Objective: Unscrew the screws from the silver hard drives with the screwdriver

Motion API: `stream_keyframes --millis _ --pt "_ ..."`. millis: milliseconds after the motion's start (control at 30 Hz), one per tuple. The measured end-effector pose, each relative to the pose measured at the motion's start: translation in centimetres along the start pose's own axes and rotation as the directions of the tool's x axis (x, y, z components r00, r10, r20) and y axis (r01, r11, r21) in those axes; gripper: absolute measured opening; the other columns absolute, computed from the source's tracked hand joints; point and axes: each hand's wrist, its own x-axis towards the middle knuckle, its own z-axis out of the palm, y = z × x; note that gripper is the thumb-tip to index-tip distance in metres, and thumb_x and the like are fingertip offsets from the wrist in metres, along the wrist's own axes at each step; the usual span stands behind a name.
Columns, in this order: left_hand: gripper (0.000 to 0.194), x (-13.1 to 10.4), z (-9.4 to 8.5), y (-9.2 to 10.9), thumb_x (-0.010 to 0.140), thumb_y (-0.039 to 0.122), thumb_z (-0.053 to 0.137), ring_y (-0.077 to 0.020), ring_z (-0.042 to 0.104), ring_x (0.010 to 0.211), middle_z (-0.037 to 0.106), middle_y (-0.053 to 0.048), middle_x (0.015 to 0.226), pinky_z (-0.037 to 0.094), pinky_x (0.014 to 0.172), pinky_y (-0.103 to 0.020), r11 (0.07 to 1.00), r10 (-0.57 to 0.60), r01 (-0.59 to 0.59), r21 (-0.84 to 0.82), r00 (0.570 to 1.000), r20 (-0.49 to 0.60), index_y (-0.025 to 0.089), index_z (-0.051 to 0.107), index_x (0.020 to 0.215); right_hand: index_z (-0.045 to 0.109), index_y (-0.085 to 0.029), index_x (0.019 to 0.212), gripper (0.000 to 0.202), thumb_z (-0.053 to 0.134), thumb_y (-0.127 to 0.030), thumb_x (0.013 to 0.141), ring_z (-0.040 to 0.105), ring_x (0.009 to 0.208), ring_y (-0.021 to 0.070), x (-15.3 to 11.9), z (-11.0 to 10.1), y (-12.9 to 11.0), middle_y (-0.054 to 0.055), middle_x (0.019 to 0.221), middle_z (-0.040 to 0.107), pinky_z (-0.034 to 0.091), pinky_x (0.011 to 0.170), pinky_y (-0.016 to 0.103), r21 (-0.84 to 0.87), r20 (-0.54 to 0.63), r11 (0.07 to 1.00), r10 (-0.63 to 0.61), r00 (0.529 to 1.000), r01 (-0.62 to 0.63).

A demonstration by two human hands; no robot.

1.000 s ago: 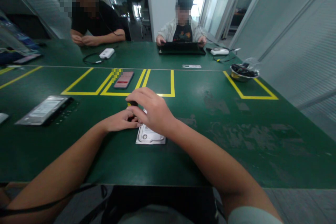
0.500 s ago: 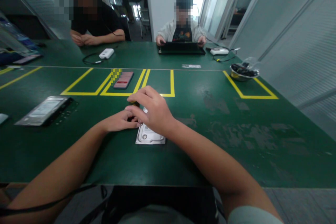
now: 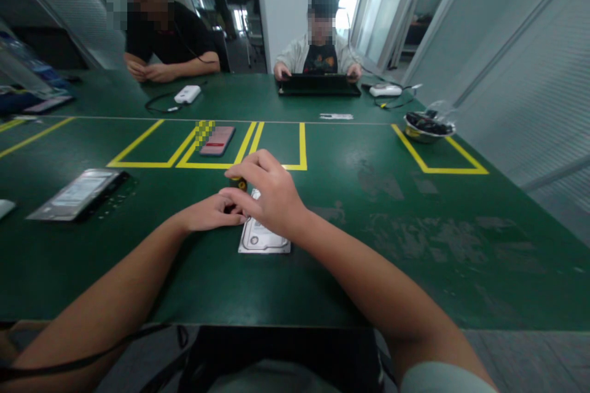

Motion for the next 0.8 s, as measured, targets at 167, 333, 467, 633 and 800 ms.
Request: stream_keyframes --millis 167,333,467,633,800 --pt "0.029 0.07 0.08 -0.47 0.082 0.043 0.065 -0.0106 0.040 0.061 0.043 0.005 0.066 0.033 0.057 -0.023 1.000 -0.009 0.009 -0.018 1.000 -0.017 0.016 0.055 0.078 0.064 -0.018 0.111 0.024 0.048 -0.017 0.094 0.063 0.115 0.0173 -0.04 0.00 -0.21 0.010 0.119 0.069 0.051 0.098 0.039 0.106 0.071 0.994 -0.030 0.997 0.023" --pt "0.031 0.09 -0.11 -0.29 0.083 0.045 0.065 -0.0109 0.040 0.061 0.042 0.005 0.065 0.032 0.058 -0.023 1.000 -0.003 0.003 0.005 1.000 -0.015 0.016 0.055 0.077 0.066 -0.019 0.105 0.016 0.058 -0.024 0.092 0.065 0.101 0.0166 -0.02 0.13 0.11 0.006 0.104 0.071 0.055 0.086 0.034 0.096 0.065 0.995 -0.017 0.998 0.011" --pt "0.030 0.10 -0.13 -0.19 0.084 0.043 0.064 -0.0108 0.040 0.061 0.042 0.005 0.065 0.032 0.058 -0.023 1.000 -0.003 0.003 -0.016 1.000 0.008 0.016 0.055 0.077 0.068 -0.016 0.097 0.016 0.064 -0.030 0.089 0.064 0.093 0.0173 0.08 -0.03 0.02 0.008 0.095 0.068 0.055 0.082 0.034 0.054 0.011 0.999 -0.005 1.000 0.004" --pt "0.034 0.13 0.04 -0.59 0.082 0.045 0.067 -0.0102 0.037 0.059 0.040 0.006 0.063 0.030 0.056 -0.023 0.999 -0.020 0.020 -0.037 1.000 -0.011 0.016 0.050 0.073 0.066 -0.018 0.109 0.023 0.049 -0.016 0.093 0.064 0.116 0.0174 -0.03 -0.03 -0.17 0.009 0.120 0.070 0.051 0.100 0.041 0.110 0.060 0.994 -0.003 0.998 -0.004" --pt "0.030 0.04 0.05 -0.56 0.082 0.043 0.066 -0.0106 0.039 0.062 0.043 0.005 0.066 0.032 0.058 -0.023 0.999 -0.010 0.009 -0.041 1.000 -0.014 0.015 0.056 0.079 0.067 -0.018 0.103 0.016 0.057 -0.021 0.091 0.066 0.102 0.0164 0.08 -0.02 -0.09 0.007 0.105 0.072 0.055 0.089 0.034 0.084 0.051 0.996 0.011 0.999 -0.015"
